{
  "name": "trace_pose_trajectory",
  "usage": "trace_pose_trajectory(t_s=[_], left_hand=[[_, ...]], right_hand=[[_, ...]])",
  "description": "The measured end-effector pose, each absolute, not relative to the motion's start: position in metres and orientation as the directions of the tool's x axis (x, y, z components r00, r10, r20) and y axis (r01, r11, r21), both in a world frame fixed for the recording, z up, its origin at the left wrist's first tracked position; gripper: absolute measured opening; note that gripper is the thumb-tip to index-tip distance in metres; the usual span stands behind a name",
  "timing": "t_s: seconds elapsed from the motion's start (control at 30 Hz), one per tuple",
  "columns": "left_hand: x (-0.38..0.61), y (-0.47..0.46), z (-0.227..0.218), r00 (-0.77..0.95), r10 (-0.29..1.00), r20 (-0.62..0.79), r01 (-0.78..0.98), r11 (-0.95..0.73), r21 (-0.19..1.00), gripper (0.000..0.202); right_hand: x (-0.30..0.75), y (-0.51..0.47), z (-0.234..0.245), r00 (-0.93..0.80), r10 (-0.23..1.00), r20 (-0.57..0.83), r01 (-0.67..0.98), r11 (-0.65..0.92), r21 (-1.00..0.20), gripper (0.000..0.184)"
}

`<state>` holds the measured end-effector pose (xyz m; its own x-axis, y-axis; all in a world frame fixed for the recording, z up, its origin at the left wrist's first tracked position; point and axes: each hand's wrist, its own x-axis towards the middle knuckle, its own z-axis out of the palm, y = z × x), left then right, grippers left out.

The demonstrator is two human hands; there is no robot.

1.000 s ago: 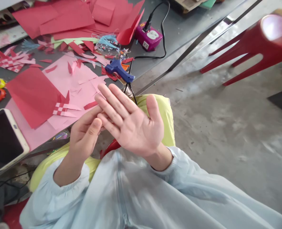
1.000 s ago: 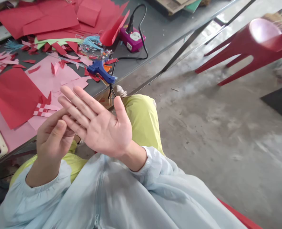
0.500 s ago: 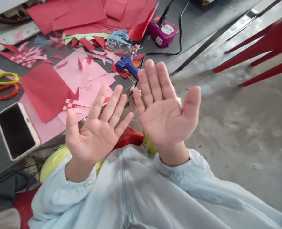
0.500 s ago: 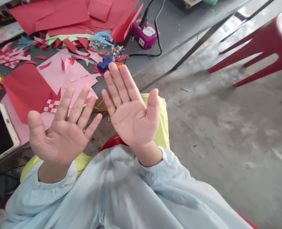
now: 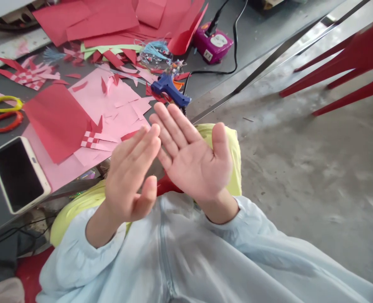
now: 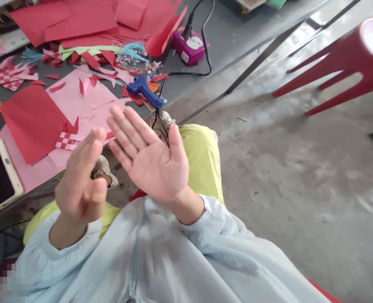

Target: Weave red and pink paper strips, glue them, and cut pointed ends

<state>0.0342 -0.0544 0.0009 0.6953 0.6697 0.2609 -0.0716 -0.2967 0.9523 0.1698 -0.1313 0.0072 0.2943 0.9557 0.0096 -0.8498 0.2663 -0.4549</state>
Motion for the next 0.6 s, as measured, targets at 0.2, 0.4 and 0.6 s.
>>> trace_pose_trajectory(t_s=[0.2, 0.4, 0.6], left_hand=[[0.036, -0.057, -0.011, 0.630, 0.515, 0.581, 0.057, -0.777, 0.627, 0.064], [0.034, -0.056, -0.007, 0.671, 0.632, 0.388, 0.058, -0.566, 0.822, 0.052], [0.038, -0.052, 0.002, 0.642, 0.695, 0.324, 0.065, -0.470, 0.880, 0.059]], right_hand=[[0.160, -0.130, 0.006, 0.145, 0.989, -0.028, -0.909, 0.122, -0.399, 0.079], [0.157, -0.131, 0.003, 0.130, 0.989, 0.068, -0.919, 0.146, -0.365, 0.074], [0.156, -0.131, 0.008, 0.128, 0.992, -0.008, -0.901, 0.113, -0.418, 0.078]])
